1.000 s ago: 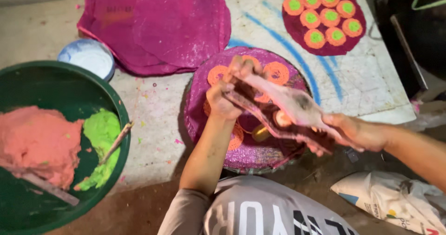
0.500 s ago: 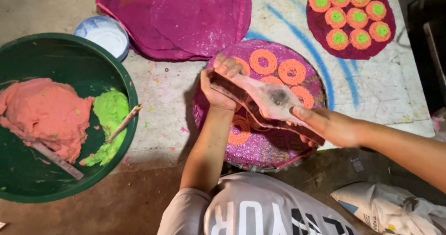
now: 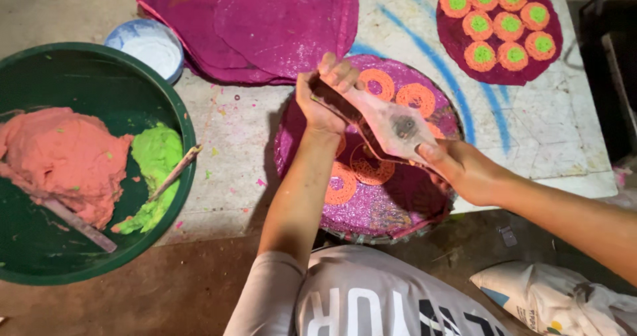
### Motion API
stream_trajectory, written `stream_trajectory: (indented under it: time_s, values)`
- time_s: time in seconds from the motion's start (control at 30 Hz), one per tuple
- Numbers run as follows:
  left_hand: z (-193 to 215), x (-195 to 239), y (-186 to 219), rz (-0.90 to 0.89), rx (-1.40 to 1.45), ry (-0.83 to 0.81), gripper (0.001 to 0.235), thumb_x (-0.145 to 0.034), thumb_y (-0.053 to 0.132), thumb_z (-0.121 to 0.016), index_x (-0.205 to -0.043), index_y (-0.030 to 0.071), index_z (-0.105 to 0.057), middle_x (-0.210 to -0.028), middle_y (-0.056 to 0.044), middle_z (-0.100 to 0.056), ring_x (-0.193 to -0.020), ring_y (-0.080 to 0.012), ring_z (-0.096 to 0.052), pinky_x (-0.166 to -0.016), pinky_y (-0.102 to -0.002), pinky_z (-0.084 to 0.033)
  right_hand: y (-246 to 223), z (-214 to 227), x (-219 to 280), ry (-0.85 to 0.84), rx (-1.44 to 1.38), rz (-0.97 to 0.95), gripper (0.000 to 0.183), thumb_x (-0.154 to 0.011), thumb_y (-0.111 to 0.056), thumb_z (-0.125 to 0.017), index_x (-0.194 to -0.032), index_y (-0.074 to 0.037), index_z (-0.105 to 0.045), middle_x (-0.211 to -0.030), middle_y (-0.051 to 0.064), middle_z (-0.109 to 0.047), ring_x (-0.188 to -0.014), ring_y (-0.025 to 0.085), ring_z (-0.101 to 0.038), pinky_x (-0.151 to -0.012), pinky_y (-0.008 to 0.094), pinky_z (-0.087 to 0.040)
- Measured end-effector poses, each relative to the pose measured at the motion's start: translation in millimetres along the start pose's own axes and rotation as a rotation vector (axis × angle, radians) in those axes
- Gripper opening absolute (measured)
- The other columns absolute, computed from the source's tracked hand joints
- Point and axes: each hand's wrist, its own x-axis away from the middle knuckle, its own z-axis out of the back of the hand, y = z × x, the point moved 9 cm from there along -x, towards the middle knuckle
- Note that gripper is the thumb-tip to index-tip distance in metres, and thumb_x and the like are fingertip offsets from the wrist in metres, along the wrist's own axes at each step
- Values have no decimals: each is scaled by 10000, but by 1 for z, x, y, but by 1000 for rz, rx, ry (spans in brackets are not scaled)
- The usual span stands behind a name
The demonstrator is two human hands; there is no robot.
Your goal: The person uses a manual press tool to extrude pink and green dough onto a purple glittery base. They repeatedly load the press with dough from a green bowl, squeeze the handles to form ring shapes, and arrange them on the base. The person alternates between pink and green dough to create a patterned design.
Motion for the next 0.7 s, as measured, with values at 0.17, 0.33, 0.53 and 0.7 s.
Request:
stream_trajectory:
  time_s: [0.17,0.33,0.53,0.7]
  values:
    - [0,15,17,-12,-43,54,183,-981,338,-434,-953,164,-482,-829,20,-455,-801,-150,-497,-910,-388,-523,11,-24,-5,-95,-54,-52,762,-976,-645,-319,-732,3,-638,-601,92,-603,-548,196,-582,-549,358,-493]
    - [23,44,-22,-17,-68,181,270,-988,370,-404,-1008,133,-532,-922,-46,-535,-939,-211,-550,-961,-416,-492,50,-11,14,-154,-88,-180,768,-952,-671,-309,-790,-11,-668,-612,69,-569,-548,181,-519,-533,349,-447]
    - [16,81,-13,305,-1555,380,611,-933,466,-605,-1358,31,-555,-1258,-155,-635,-1227,-299,-592,-1090,-445,-449,101,48,64,-23,-293,-75,876,-922,-817,-307,-999,0,-614,-726,94,-577,-638,190,-482,-581,360,-413]
    - [-57,119,-39,417,-2448,69,1184,-626,444,-914,-1525,-3,-285,-1364,-227,-500,-1271,-406,-425,-1030,-587,-289,103,52,90,147,-715,54,1056,-702,-939,-379,-1165,-6,-550,-901,91,-604,-777,196,-554,-695,366,-454]
